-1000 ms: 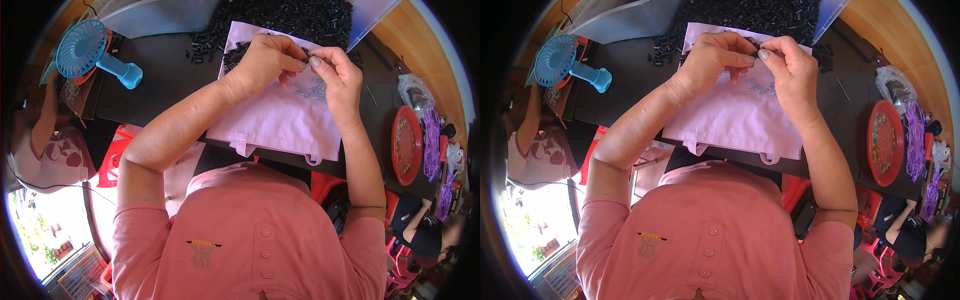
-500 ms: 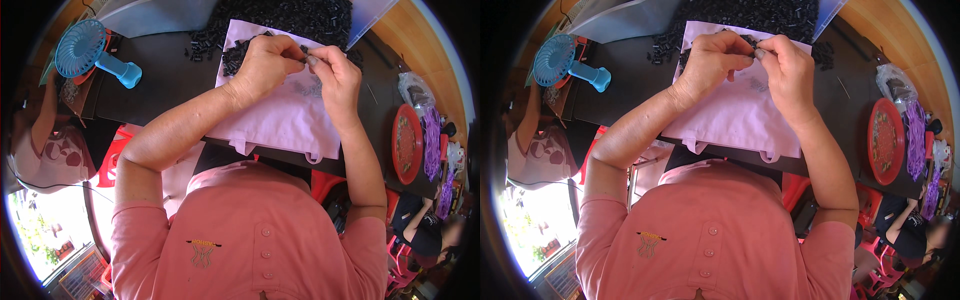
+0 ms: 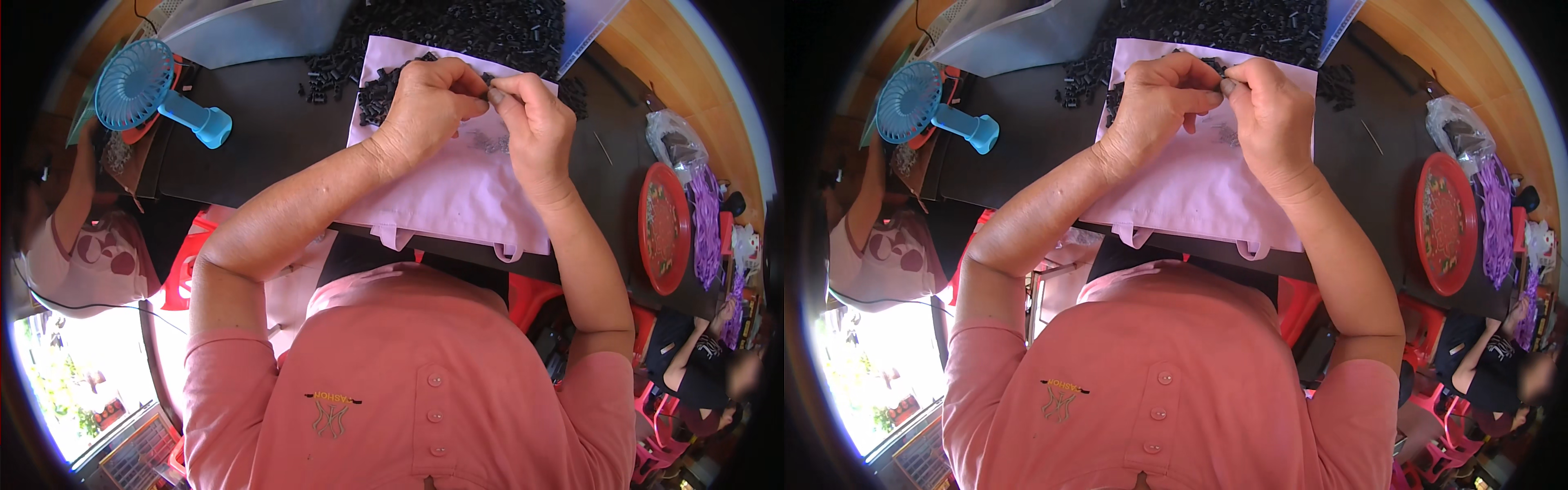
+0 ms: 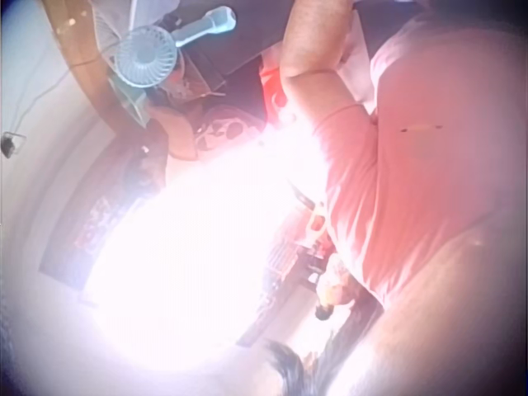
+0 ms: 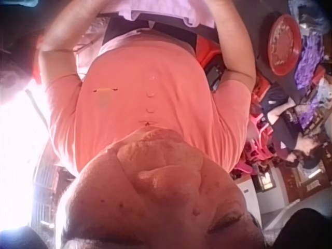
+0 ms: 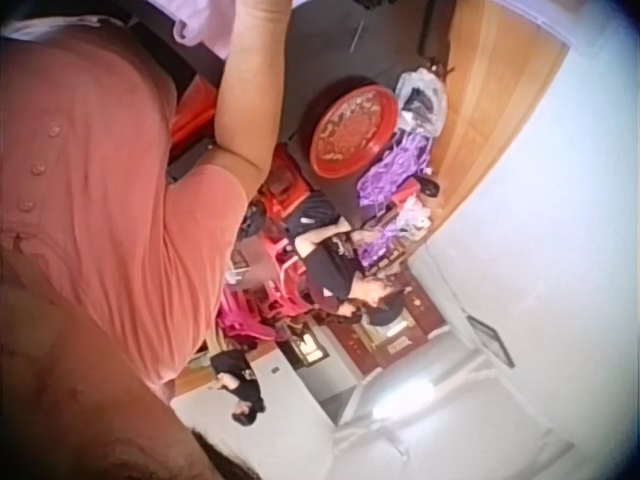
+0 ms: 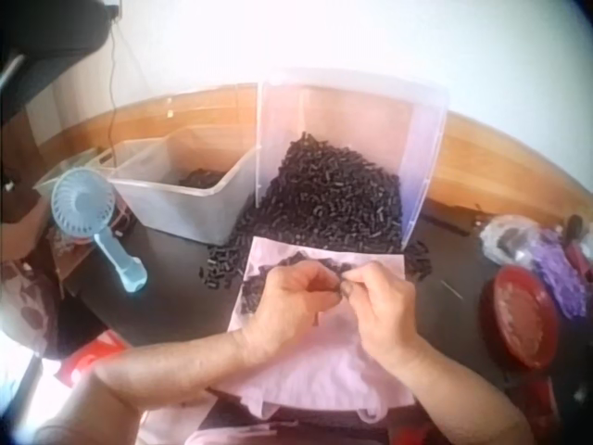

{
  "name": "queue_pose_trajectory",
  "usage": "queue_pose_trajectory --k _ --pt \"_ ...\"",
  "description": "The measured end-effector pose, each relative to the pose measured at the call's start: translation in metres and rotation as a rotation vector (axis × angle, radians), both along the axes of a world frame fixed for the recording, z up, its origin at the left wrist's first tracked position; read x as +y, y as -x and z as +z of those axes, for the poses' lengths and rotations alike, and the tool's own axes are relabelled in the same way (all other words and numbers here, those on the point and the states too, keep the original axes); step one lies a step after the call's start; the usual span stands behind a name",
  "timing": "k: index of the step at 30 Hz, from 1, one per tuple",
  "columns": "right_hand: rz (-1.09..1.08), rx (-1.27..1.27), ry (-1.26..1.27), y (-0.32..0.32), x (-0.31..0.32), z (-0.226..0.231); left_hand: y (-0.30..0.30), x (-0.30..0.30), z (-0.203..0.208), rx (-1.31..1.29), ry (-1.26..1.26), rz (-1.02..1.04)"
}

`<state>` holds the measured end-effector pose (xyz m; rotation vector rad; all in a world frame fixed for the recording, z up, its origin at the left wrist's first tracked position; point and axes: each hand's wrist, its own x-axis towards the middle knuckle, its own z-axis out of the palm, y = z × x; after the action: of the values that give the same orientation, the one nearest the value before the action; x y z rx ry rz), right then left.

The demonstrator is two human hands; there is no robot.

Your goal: The person is picking up small black plastic components and placing them individually into small clear plastic bags.

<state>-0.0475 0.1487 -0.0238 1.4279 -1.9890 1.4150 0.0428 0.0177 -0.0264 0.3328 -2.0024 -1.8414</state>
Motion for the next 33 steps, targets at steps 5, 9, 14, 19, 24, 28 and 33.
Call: queue_pose_trajectory --k 5,9,14,19,24,28,33 --pt "0.076 -0.424 -0.027 0.005 0.006 0.009 0.001 -0.001 0.006 0.002 -0.043 -0.054" --pt "0.121 -0.633 -0.002 0.0 0.006 0.014 0.001 -0.005 0.006 -0.005 -0.119 -0.104" --pt "0.043 -0.323 0.004 0.005 0.008 0.011 0.001 -0.007 0.005 0.019 -0.069 -0.118" --pt "0.035 -0.229 -0.018 0.002 0.005 0.01 0.002 -0.006 0.003 0.022 0.049 -0.074" --pt "0.011 -0.127 -0.023 0.003 0.005 0.007 0.001 -0.004 0.004 -0.005 0.043 -0.068" --pt "0.026 -0.034 0.006 0.003 0.003 0.003 0.001 -0.004 0.001 -0.028 0.02 -0.076" --pt "0.064 -0.198 -0.023 0.002 0.005 0.004 0.001 -0.003 0.001 -0.027 0.035 -0.086"
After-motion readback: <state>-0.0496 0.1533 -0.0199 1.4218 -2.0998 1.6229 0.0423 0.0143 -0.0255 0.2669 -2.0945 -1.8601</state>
